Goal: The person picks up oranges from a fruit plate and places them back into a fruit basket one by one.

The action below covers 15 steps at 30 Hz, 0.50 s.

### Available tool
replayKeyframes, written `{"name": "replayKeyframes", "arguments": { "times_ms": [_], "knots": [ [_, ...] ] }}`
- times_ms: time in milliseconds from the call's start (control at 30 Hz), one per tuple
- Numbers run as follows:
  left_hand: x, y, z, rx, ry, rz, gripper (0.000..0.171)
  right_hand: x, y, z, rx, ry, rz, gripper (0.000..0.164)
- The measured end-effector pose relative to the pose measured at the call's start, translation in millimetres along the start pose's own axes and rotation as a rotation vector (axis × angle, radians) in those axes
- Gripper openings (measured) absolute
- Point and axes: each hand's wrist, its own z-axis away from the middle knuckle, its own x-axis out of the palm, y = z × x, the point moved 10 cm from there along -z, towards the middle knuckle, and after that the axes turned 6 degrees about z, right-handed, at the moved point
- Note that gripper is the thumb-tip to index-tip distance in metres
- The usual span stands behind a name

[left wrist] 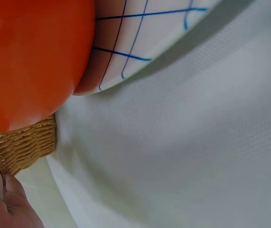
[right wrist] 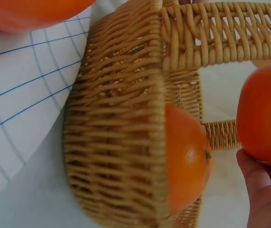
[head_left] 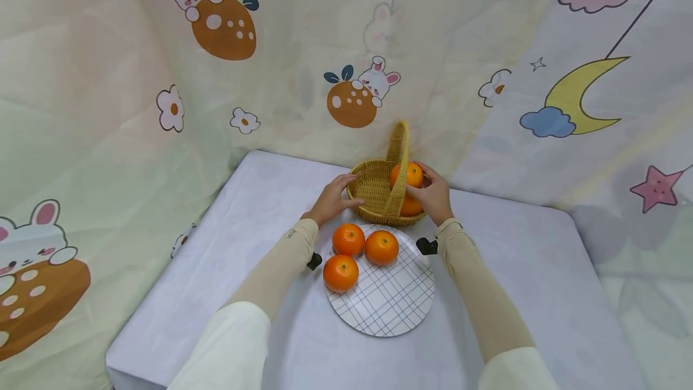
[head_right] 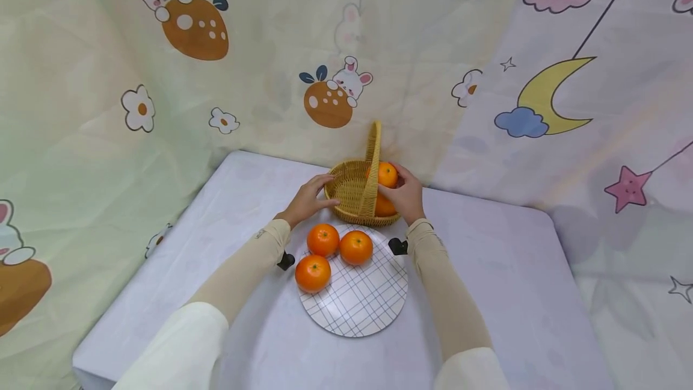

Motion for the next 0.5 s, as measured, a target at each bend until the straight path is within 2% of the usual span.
{"name": "replayKeyframes", "arguments": {
  "times_ms": [100,300,500],
  "knots": [
    [0.8,-3.0,-0.6,-0.002,-0.002,0.003,0.077,9,-8,-5,-0.030,-0.011,0.013,0.076],
    [-0.1,-4.3,-0.6,0.011,0.010,-0.011,0.075,23,-16,-16,-0.029,-0.037,-0.009,0.087],
    [-0.1,2.4,0.6,0.017,-0.006,-0.040,0.074,29,-28,-17,-0.038,-0.067,-0.039,0.084]
  ]
}}
